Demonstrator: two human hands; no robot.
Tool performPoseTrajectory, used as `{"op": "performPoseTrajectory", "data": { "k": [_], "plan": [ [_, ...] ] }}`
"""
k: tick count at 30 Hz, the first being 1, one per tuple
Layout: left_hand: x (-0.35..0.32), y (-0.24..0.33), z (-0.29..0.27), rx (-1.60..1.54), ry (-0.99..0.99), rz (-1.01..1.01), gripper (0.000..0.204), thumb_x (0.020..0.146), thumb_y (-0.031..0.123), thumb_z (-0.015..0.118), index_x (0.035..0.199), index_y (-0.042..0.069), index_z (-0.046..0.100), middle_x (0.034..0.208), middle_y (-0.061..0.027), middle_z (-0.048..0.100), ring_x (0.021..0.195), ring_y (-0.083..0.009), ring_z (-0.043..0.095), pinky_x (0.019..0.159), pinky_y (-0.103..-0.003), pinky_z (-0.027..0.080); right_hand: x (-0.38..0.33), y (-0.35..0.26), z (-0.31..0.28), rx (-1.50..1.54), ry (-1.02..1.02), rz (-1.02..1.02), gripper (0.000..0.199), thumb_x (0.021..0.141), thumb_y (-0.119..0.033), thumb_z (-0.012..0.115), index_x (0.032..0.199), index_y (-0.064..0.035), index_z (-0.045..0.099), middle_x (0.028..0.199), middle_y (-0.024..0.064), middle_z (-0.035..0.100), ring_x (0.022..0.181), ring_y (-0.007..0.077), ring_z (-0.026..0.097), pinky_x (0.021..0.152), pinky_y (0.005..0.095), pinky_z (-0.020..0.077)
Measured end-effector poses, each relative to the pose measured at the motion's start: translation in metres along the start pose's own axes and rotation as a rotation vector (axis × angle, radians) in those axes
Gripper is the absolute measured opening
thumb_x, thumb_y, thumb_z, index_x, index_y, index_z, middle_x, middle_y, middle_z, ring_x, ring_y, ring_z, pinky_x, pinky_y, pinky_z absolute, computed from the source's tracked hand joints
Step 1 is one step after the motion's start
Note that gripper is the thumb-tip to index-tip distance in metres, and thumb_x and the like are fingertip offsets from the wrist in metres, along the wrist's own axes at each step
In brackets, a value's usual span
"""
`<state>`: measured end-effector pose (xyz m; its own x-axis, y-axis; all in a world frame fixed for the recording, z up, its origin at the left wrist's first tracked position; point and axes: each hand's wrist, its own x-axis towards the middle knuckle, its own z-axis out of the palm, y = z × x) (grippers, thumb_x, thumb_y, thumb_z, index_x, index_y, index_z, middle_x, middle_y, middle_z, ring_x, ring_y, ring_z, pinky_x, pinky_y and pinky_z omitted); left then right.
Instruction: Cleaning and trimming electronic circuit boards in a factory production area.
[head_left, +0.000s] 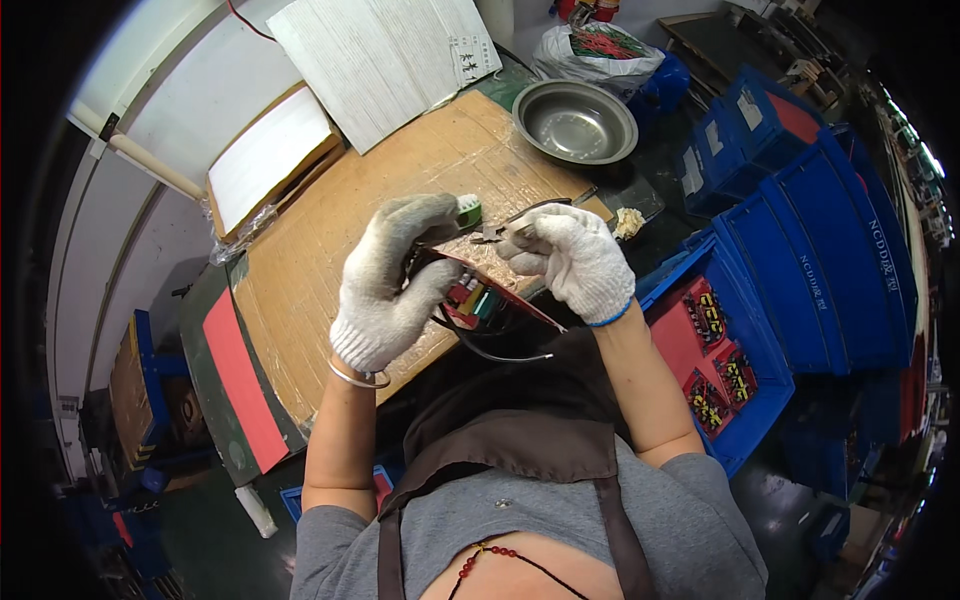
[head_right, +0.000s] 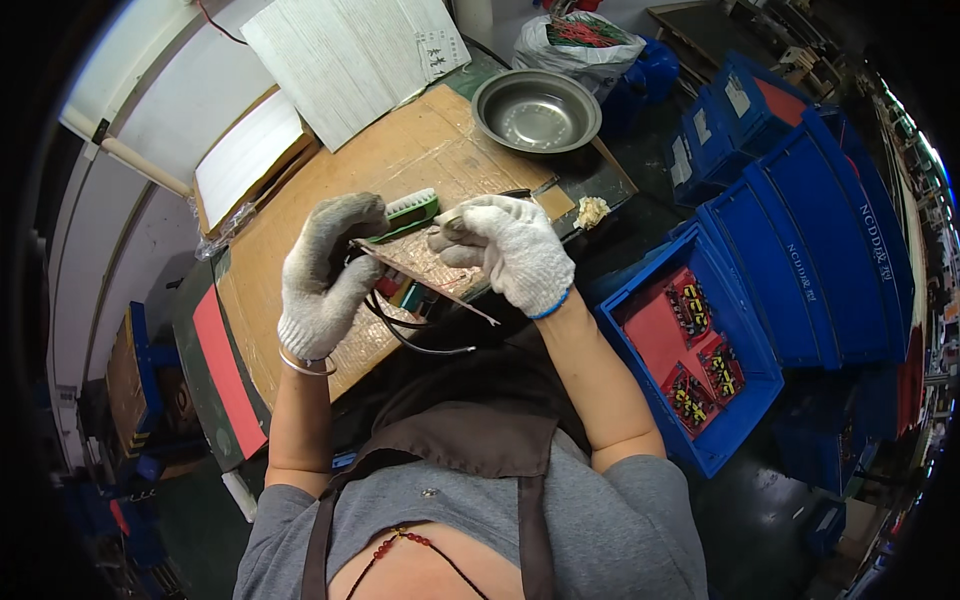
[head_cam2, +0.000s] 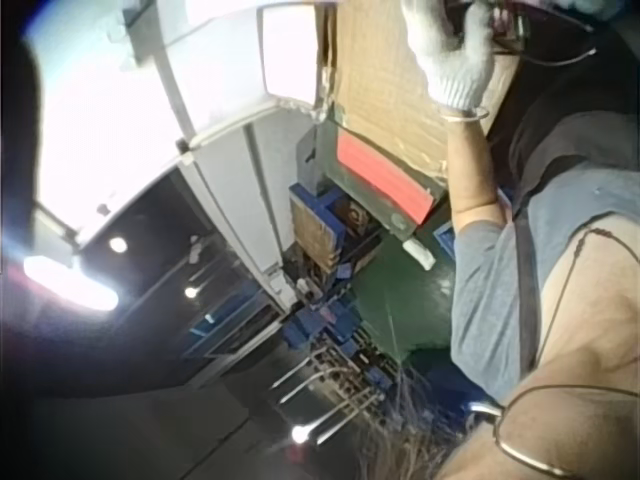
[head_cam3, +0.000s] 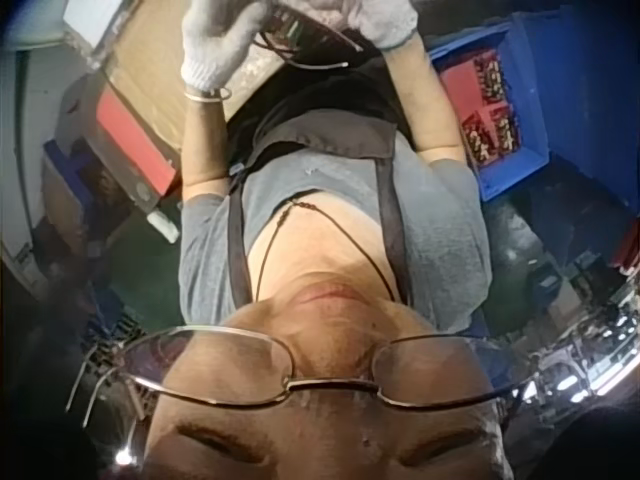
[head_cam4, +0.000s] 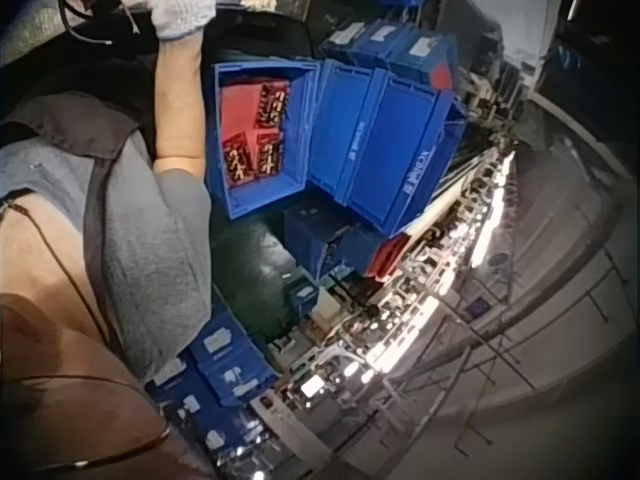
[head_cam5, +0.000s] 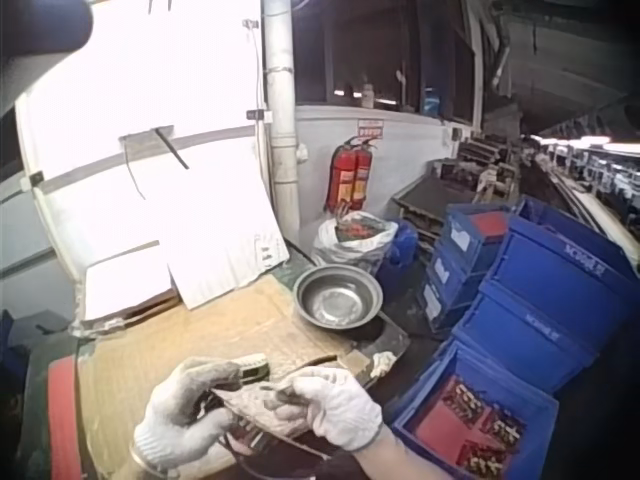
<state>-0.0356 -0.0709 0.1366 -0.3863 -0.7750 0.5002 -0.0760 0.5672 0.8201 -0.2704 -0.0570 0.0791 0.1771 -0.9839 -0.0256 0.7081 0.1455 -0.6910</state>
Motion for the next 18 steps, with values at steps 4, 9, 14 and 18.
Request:
{"op": "performPoseTrajectory", "data": {
  "k": [4,9,14,18],
  "plan": [
    [-0.001,-0.006,-0.002,-0.058,0.039,-0.102,0.05,0.082,-0.012,0.066,0.13,-0.003,0.059,0.125,-0.0134,0.062,0.115,-0.0212,0.065,0.101,-0.034,0.052,-0.013,-0.015,-0.022,-0.435,0.252,-0.095,0.02,0.097,-0.012,0.063,0.104,0.006,0.071,0.095,0.0146,0.074,0.083,0.0218,0.074,0.076,0.0341,0.0611],
    [0.001,-0.005,-0.005,-0.046,0.027,-0.076,0.048,0.084,-0.012,0.063,0.131,-0.005,0.058,0.128,-0.0129,0.061,0.117,-0.0213,0.064,0.103,-0.036,0.051,-0.034,-0.049,-0.079,-1.526,0.491,-0.64,0.011,0.09,-0.011,0.07,0.095,-0.0031,0.076,0.091,0.0104,0.073,0.084,0.0229,0.071,0.077,0.0336,0.0546],
    [0.004,-0.006,-0.002,-0.078,0.044,-0.131,0.047,0.085,-0.008,0.065,0.132,-0.004,0.059,0.127,-0.0116,0.062,0.115,-0.0205,0.064,0.101,-0.035,0.052,-0.037,-0.078,-0.102,-2.108,0.487,-0.831,0.005,0.083,-0.011,0.073,0.088,-0.009,0.074,0.094,0.0066,0.071,0.09,0.0273,0.067,0.081,0.0394,0.0536],
    [0.007,-0.004,0.002,-0.071,0.048,-0.143,0.046,0.086,-0.006,0.066,0.131,-0.003,0.06,0.126,-0.0107,0.063,0.113,-0.02,0.065,0.099,-0.035,0.053,-0.022,-0.065,-0.129,-2.522,0.318,-0.532,0.017,0.08,-0.02,0.073,0.094,-0.0106,0.07,0.102,0.0039,0.067,0.103,0.0262,0.062,0.089,0.0419,0.0489]
  ]
}}
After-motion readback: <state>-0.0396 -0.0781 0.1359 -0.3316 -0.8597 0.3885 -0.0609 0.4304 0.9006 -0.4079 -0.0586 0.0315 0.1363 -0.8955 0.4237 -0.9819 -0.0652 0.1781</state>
